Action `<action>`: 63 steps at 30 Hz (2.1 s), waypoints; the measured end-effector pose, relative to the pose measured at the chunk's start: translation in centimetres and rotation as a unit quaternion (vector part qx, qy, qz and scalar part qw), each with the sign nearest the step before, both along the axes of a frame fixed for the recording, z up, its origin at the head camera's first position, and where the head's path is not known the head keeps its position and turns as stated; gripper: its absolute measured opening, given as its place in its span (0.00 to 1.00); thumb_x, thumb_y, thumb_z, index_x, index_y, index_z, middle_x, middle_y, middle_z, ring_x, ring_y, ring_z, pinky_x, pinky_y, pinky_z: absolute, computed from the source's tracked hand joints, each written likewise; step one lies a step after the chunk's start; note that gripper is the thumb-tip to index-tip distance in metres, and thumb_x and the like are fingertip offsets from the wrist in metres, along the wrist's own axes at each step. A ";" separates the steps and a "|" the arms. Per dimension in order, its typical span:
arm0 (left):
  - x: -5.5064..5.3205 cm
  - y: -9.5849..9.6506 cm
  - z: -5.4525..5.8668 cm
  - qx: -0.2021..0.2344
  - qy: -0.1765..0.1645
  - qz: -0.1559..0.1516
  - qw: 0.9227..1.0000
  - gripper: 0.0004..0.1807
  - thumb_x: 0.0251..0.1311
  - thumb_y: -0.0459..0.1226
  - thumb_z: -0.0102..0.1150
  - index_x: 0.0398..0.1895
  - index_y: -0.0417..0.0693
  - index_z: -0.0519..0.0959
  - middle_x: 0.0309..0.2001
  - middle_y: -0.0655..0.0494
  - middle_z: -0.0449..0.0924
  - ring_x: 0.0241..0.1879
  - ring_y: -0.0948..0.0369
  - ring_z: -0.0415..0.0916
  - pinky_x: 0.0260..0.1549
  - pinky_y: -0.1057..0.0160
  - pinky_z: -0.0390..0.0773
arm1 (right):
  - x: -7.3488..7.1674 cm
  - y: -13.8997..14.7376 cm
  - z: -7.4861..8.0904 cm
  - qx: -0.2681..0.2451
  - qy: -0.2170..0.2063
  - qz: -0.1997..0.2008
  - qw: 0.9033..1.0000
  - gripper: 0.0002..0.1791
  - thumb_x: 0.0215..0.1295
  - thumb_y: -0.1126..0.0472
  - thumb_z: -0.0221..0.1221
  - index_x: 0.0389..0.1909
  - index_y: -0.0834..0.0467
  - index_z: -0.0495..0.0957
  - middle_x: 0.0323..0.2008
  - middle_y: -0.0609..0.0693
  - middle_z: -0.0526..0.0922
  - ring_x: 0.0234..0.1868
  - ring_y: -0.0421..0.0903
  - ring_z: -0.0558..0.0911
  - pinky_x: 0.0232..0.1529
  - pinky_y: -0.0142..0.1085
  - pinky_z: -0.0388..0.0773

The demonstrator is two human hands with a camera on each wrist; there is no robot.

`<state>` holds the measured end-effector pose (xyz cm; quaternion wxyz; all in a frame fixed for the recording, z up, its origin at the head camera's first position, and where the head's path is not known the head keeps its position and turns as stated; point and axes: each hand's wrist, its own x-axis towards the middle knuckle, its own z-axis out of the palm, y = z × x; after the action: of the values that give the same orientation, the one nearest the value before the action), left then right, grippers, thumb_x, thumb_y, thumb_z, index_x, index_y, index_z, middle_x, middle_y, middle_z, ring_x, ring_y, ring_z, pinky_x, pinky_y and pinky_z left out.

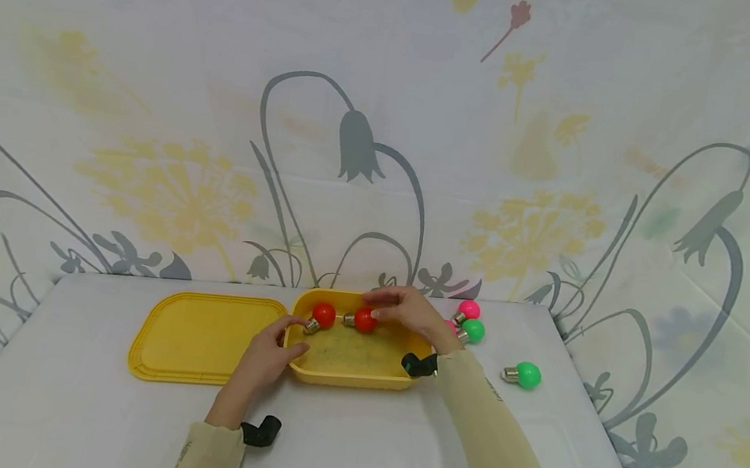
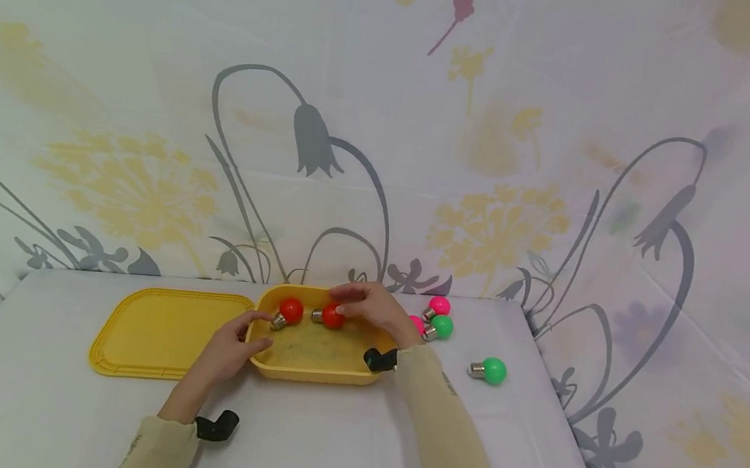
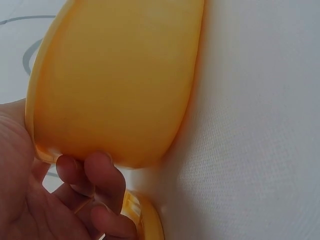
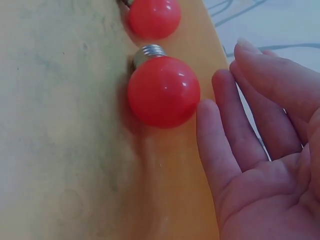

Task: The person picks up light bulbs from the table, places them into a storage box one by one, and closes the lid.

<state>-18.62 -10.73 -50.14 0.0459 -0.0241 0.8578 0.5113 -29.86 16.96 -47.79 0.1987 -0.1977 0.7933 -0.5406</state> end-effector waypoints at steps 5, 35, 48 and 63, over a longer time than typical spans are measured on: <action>0.0 0.1 0.0 0.001 -0.003 0.006 1.000 0.19 0.64 0.39 0.63 0.59 0.53 0.78 0.66 0.38 0.70 0.62 0.42 0.67 0.64 0.40 0.66 | 0.0 -0.1 0.0 -0.013 0.003 0.006 1.000 0.19 0.65 0.68 0.63 0.57 0.59 0.81 0.53 0.51 0.84 0.57 0.48 0.80 0.62 0.40 0.73; -0.3 0.3 -0.5 -0.007 -0.004 0.010 1.000 0.20 0.63 0.39 0.64 0.59 0.53 0.77 0.65 0.39 0.71 0.62 0.44 0.68 0.64 0.42 0.66 | 2.3 1.8 1.5 -0.007 0.015 -0.003 1.000 0.18 0.67 0.68 0.60 0.57 0.55 0.81 0.53 0.51 0.84 0.59 0.56 0.79 0.65 0.50 0.70; -0.4 0.3 0.0 0.000 -0.018 0.012 1.000 0.22 0.63 0.39 0.64 0.60 0.54 0.77 0.67 0.40 0.69 0.66 0.43 0.65 0.66 0.43 0.64 | 3.4 3.2 2.1 -0.020 0.020 -0.008 1.000 0.18 0.67 0.66 0.62 0.57 0.57 0.81 0.55 0.56 0.83 0.59 0.60 0.78 0.60 0.47 0.75; -0.5 0.4 -0.2 -0.004 -0.015 0.009 1.000 0.22 0.63 0.39 0.64 0.61 0.54 0.76 0.68 0.41 0.69 0.66 0.44 0.65 0.66 0.43 0.64 | 4.6 5.4 2.6 -0.018 0.023 -0.045 0.999 0.18 0.66 0.66 0.62 0.56 0.60 0.81 0.55 0.56 0.83 0.57 0.54 0.81 0.58 0.41 0.77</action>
<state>-19.11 -10.35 -50.31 0.0539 -0.0401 0.8588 0.5078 -25.29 22.32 -45.19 0.1522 -0.1772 0.7961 -0.5582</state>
